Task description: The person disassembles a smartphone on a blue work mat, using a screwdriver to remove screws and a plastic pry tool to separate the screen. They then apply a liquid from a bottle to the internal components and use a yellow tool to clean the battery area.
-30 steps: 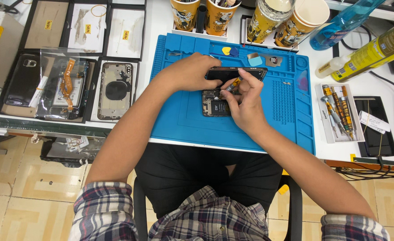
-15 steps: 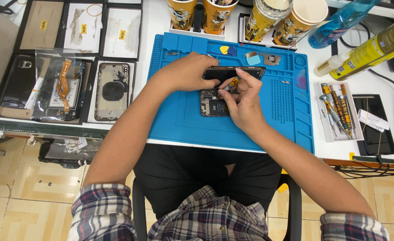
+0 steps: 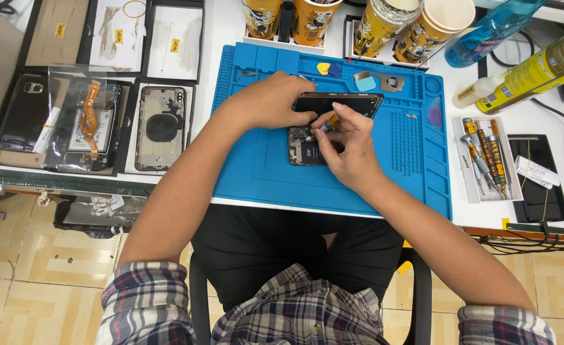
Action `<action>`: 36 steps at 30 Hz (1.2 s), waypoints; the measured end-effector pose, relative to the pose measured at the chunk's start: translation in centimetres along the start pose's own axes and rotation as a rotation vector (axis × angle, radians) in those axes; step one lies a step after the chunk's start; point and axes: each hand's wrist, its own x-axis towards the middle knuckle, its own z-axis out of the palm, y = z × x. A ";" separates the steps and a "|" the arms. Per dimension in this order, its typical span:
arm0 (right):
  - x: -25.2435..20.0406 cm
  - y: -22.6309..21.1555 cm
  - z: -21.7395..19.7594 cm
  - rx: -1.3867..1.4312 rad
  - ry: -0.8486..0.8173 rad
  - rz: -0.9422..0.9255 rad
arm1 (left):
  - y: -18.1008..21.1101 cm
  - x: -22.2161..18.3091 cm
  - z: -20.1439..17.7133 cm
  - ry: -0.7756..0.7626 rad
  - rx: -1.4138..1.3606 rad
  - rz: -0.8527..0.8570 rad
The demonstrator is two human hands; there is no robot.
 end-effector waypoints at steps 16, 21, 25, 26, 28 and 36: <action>0.8 -1.7 -0.8 0.029 0.060 -0.119 | 0.8 -0.2 -0.2 0.006 0.016 -0.042; 0.3 -0.7 -1.5 -0.042 0.042 -0.152 | 0.3 0.0 -0.2 -0.004 0.010 -0.014; 0.8 -1.7 -1.3 0.067 0.042 -0.139 | 0.3 -0.1 -0.2 -0.003 0.001 -0.015; 0.9 -1.6 -1.5 0.024 0.037 -0.155 | 0.3 -0.1 -0.2 -0.002 0.005 -0.018; 0.7 -1.6 -1.5 -0.022 0.034 -0.169 | 0.6 -0.1 -0.1 -0.006 0.009 -0.018; 0.2 -0.6 -1.2 0.016 0.025 -0.110 | 1.0 -0.2 -0.3 -0.004 0.021 -0.038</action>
